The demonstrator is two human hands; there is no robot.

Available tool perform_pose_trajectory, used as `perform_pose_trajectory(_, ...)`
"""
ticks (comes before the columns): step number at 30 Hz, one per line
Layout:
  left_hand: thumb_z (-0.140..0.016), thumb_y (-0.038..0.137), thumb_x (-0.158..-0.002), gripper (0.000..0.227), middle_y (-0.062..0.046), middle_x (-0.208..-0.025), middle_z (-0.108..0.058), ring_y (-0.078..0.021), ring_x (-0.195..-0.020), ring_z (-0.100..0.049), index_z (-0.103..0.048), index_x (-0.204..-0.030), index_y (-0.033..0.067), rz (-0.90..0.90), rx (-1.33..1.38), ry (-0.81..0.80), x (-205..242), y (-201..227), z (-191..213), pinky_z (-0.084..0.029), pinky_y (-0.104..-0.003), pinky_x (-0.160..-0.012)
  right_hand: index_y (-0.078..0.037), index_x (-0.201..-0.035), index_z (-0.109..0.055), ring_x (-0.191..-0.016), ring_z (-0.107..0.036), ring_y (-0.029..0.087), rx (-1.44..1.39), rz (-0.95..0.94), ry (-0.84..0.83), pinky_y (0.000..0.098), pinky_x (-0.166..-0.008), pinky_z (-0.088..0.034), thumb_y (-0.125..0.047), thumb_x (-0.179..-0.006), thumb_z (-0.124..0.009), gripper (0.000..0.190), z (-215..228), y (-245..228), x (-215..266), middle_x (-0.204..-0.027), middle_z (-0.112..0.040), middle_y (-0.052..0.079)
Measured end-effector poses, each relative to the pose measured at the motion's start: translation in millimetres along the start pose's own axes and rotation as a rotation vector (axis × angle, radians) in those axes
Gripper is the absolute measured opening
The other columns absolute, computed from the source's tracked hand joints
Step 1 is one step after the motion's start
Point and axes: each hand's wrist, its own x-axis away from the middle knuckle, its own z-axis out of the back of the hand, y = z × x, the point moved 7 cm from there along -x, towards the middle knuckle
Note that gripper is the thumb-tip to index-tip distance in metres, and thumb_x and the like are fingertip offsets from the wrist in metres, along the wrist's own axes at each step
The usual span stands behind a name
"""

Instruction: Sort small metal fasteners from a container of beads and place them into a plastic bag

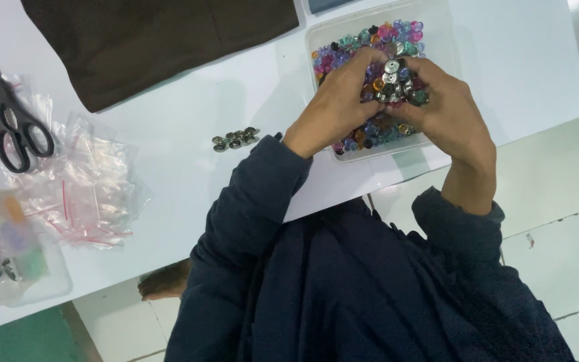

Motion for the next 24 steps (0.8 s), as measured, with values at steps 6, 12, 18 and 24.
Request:
perform_pose_trajectory(6, -0.075, -0.003, -0.092, 0.047, -0.013, -0.133, -0.063, -0.0318, -0.13, -0.063, -0.05, -0.129, 0.0113, -0.125, 0.072, 0.088, 7.2, 10.5, 7.5, -0.05, -0.043, -0.115, -0.001, -0.142, -0.057, -0.129, -0.057, 0.028, -0.035, 0.13, 0.068, 0.0406, -0.106, -0.048, -0.013, -0.102, -0.072, 0.044, 3.6, -3.9, 5.5, -0.137, -0.062, 0.015)
perform_pose_trajectory(12, -0.067, -0.008, -0.092, 0.057, -0.012, -0.142, -0.06, -0.0315, -0.136, -0.061, -0.045, -0.139, 0.0157, -0.118, 0.081, 0.054, 9.8, 10.5, 6.9, -0.053, -0.042, -0.114, -0.002, -0.133, -0.064, -0.137, -0.057, 0.033, -0.067, 0.215, 0.136, 0.0406, -0.105, -0.055, -0.003, -0.105, -0.069, 0.028, 3.8, -14.3, 11.8, -0.142, -0.062, 0.018)
perform_pose_trajectory(18, -0.048, -0.01, -0.093, 0.062, -0.006, -0.142, -0.062, -0.0314, -0.125, -0.065, -0.041, -0.145, 0.0223, -0.178, -0.068, 0.092, 16.8, 8.7, 2.2, -0.054, -0.042, -0.102, 0.003, -0.129, -0.064, -0.136, -0.059, 0.038, -0.035, 0.279, 0.271, 0.038, -0.096, -0.063, 0.022, -0.101, -0.047, 0.038, 3.7, -17.0, 18.3, -0.15, -0.057, 0.025)
perform_pose_trajectory(24, -0.043, -0.017, -0.097, 0.064, -0.006, -0.149, -0.059, -0.0303, -0.145, -0.054, -0.045, -0.149, 0.0203, -0.238, -0.048, 0.158, 18.4, 0.3, 1.5, -0.044, -0.047, -0.128, 0.01, -0.124, -0.072, -0.09, -0.065, 0.028, 0.027, 0.31, 0.442, 0.0332, -0.07, -0.061, 0.025, -0.095, -0.049, 0.04, 11.0, -15.9, 22.3, -0.126, -0.059, 0.026)
